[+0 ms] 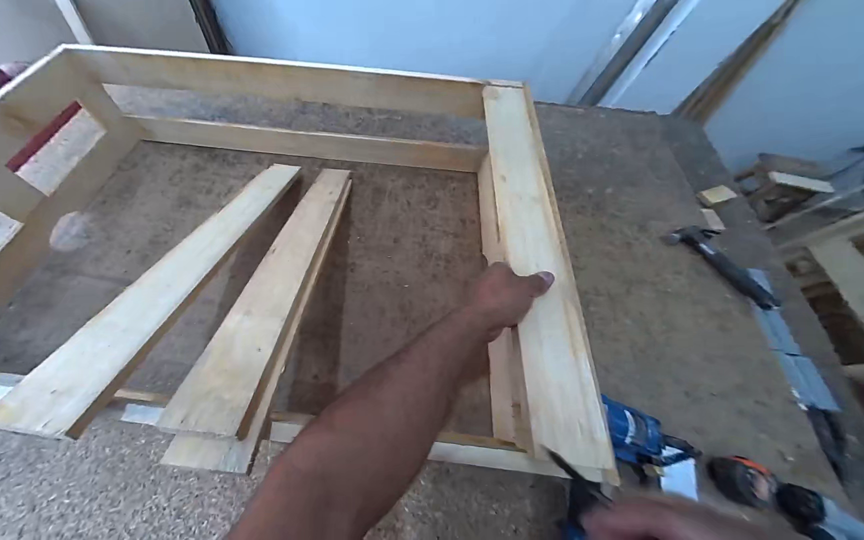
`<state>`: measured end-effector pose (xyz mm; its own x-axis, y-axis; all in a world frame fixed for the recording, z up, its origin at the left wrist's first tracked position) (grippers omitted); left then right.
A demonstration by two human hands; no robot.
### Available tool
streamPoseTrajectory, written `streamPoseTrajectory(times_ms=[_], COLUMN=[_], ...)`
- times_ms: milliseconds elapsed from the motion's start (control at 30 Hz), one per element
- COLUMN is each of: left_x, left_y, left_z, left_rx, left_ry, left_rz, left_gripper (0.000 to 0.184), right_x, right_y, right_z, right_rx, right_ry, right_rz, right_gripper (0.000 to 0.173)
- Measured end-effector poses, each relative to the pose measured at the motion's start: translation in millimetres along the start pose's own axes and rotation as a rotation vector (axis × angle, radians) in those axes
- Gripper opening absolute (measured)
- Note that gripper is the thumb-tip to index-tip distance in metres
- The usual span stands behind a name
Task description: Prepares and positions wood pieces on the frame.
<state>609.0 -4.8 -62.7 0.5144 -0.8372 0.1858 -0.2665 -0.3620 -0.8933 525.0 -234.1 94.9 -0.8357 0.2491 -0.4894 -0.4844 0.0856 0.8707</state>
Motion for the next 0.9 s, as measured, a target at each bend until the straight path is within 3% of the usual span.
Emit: streamPoseTrajectory(times_ms=[100, 200, 367, 500, 600, 700, 900], left_x=[-4.8, -6.4, -10.7, -12.5, -13.5, -13.7, -14.2], left_y=[-5.6, -8.2, -9.7, -10.7, -11.8, -13.7, -13.9], left_z=[-5.3, -6.4, -2.6, -1.1, -1.7, -4.6, -3.1], left_rx=[-0.033, -0.055, -0.074, -0.072, -0.074, -0.072, -0.08], left_ry=[0.039, 0.049, 0.069, 0.069, 0.06, 0.053, 0.052], left_rz=[-0.011, -0.03, -0.032, -0.006, -0.013, -0.029, -0.033], left_gripper=[0.052, 0.051, 0.051, 0.053, 0.054, 0.053, 0.051], right_x=[28.8, 57.8, 91.5, 112.0, 120.2, 119.0, 126.5], right_y=[-1.7, -25.2, -48.7, -60.0, -79.0, -87.8, -100.1], right_z=[43.1, 76.3, 103.2, 127.0, 143.2, 151.0, 147.7], right_rx=[-0.206, -0.281, -0.031, 0.273, 0.52, 0.478, 0.501], right_ry=[0.102, 0.249, 0.681, 0.827, 1.031, 1.181, 1.233], right_rz=[-0.535, -0.829, -1.084, -1.129, -1.205, -1.302, -1.338], right_gripper=[0.024, 0.024, 0.022, 0.023, 0.017, 0.014, 0.014])
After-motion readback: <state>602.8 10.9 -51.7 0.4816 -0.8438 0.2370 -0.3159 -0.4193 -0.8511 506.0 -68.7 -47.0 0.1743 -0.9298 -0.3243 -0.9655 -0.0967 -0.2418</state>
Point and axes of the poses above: each hand's wrist, its own z-axis towards the middle knuckle, its own x-axis out of the palm, y = z × x, the point moved 6 cm from there along z, towards the middle knuckle
